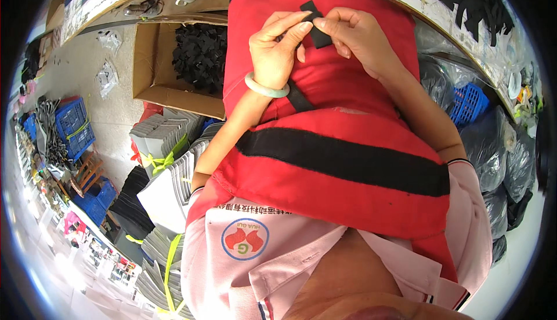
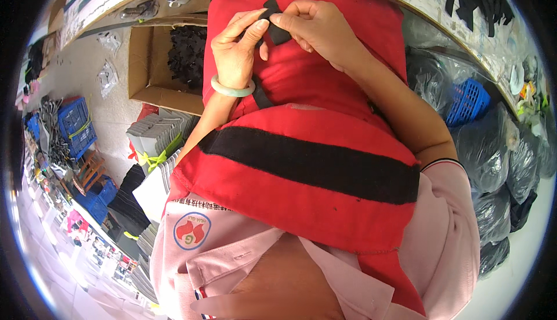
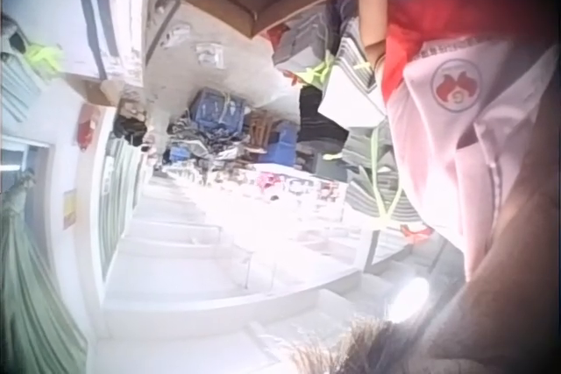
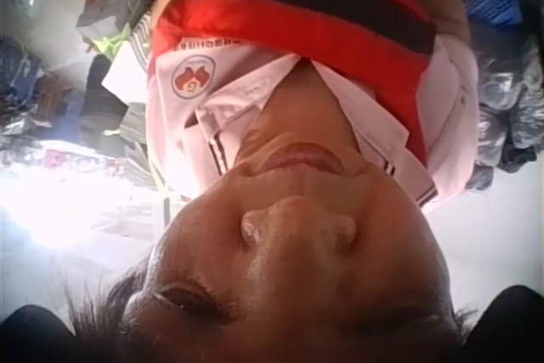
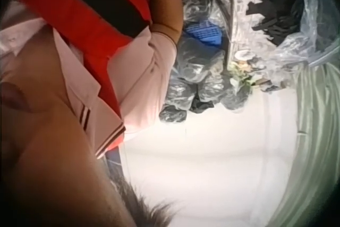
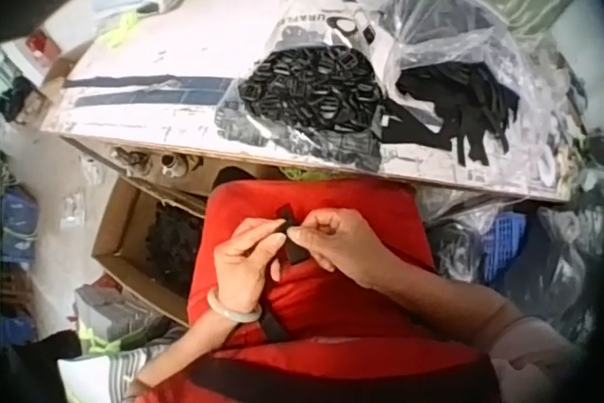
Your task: Manually threading plastic buckles onto black nylon webbing straps.
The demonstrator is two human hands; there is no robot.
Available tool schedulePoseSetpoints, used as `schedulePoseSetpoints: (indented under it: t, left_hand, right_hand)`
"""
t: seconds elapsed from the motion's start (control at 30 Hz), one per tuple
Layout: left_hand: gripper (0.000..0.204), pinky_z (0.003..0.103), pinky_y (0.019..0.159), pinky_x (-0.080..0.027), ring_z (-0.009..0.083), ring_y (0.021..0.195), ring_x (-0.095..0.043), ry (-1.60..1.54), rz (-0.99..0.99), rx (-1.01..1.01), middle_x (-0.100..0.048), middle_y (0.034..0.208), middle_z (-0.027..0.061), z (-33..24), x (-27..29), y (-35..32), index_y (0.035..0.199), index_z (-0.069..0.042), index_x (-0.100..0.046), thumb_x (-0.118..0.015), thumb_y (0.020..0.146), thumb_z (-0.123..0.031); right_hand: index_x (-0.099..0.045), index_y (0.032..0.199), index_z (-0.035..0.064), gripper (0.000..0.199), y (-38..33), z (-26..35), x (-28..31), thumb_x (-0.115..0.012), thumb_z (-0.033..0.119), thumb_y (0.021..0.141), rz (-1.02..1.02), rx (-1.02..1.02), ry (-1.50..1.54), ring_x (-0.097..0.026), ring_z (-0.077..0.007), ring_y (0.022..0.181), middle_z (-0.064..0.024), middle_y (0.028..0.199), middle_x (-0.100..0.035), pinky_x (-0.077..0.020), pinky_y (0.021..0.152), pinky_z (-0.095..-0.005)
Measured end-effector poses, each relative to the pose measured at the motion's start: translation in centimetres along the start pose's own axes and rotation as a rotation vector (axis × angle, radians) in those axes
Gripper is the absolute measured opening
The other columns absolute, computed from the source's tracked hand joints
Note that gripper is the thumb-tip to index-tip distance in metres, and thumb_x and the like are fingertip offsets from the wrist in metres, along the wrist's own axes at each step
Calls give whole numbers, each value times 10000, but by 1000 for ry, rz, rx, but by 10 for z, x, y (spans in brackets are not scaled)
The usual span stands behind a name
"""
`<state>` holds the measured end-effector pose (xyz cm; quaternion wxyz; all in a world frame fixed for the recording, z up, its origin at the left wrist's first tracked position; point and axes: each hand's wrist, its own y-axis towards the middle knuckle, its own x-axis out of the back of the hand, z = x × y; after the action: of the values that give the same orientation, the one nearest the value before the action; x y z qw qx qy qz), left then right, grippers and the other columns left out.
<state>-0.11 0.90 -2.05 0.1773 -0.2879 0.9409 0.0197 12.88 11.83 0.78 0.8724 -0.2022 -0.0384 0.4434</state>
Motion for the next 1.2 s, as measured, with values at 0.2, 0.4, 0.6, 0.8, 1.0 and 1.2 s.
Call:
schedulePoseSetpoints:
  t: [0.2,0.4,0.6,0.8,1.0,1.2]
  left_hand:
    - [165,180,453,-430,89,550,-549,94,48,-8,-623,953,84,-5,3,2,1009,35,-692,-642,853,52]
    - [145,179,458,-420,62,567,-533,191,143,-53,-612,951,69,-9,3,-12,987,18,-704,-632,864,46]
    - [159,177,462,-406,52,573,-524,238,219,-82,-602,946,52,-13,7,-16,993,-3,-712,-634,862,43]
    - [154,177,460,-409,56,575,-526,225,205,-23,-600,943,52,-18,9,-19,987,5,-709,-640,855,45]
    - [155,182,453,-405,62,571,-534,92,169,51,-605,923,56,-22,8,-24,984,25,-702,-640,847,64]
    - [161,181,432,-340,48,503,-476,169,188,270,-619,853,60,-40,20,-29,1001,37,-690,-613,861,54]
  right_hand:
    - [-638,902,44,220,3,-4,5,-597,257,942,-57,144,106,-470,-44,520,29,617,-508,-372,468,-188]
    - [-651,942,56,209,4,-2,33,-611,261,931,324,-125,58,-529,-55,586,8,730,-573,-425,513,-186]
    - [-625,929,38,179,4,-3,25,-623,218,924,92,126,-66,-553,-56,644,3,746,-596,-462,621,-200]
    - [-615,912,26,185,2,0,20,-648,208,916,114,111,-56,-600,-82,694,-17,791,-632,-500,664,-223]
    - [-583,903,22,167,1,-2,17,-646,176,917,64,136,50,-612,-92,646,-38,765,-634,-509,575,-220]
    - [-565,911,18,146,9,-24,3,-634,146,915,39,69,-17,-616,-104,603,-54,690,-628,-507,558,-236]
